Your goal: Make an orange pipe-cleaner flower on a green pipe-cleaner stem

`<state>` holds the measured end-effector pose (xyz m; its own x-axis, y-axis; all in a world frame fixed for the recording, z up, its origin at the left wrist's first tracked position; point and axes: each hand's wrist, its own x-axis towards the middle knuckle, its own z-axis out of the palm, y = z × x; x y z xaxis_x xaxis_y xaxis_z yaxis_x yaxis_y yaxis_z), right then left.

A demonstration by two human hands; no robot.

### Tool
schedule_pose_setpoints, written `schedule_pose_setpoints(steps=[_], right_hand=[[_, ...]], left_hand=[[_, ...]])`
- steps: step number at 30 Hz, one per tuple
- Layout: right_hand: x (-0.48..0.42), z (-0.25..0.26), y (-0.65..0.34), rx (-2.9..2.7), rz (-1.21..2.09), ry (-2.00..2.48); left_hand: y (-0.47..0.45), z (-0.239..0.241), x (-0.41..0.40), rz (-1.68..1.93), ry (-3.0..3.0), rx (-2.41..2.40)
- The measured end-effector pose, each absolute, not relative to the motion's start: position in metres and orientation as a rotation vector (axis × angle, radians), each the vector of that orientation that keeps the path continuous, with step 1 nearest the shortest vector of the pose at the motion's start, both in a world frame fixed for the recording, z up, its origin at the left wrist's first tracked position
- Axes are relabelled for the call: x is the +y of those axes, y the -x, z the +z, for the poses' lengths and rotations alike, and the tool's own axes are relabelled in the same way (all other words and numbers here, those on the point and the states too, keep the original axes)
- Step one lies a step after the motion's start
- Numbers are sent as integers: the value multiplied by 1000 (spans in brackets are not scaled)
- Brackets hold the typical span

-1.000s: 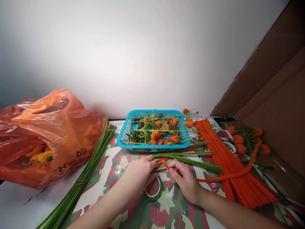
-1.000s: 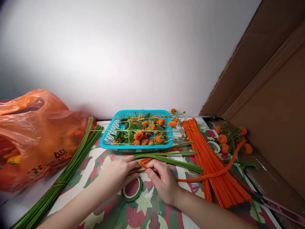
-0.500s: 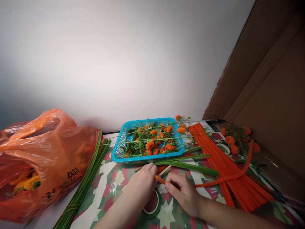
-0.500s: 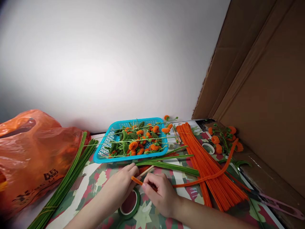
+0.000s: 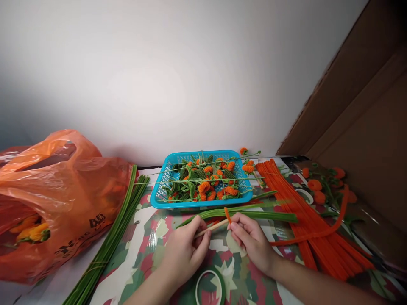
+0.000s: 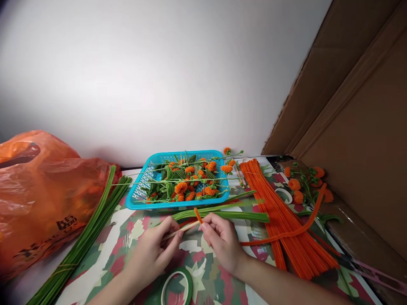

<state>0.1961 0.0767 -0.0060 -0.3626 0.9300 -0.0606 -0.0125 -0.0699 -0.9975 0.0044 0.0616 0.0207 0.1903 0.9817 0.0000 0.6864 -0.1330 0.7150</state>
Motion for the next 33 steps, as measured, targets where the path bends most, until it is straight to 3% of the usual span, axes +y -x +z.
schedule_pose_setpoints(steps=[9,16,22,33], right_hand=[[70,-1,-197,-1684,1394,985],[67,-2,-194,-1908,1258,1007],[64,1,-195,-2124,1116,869],[69,-3,-194,-1793,1220,1061]], left_hand=[[-12,35,59,814,-1293,1260],[-4,37,61,677,-1460,1187],[5,52,66,828,-1584,1273],[-20,15,49,915,-1223,1113]])
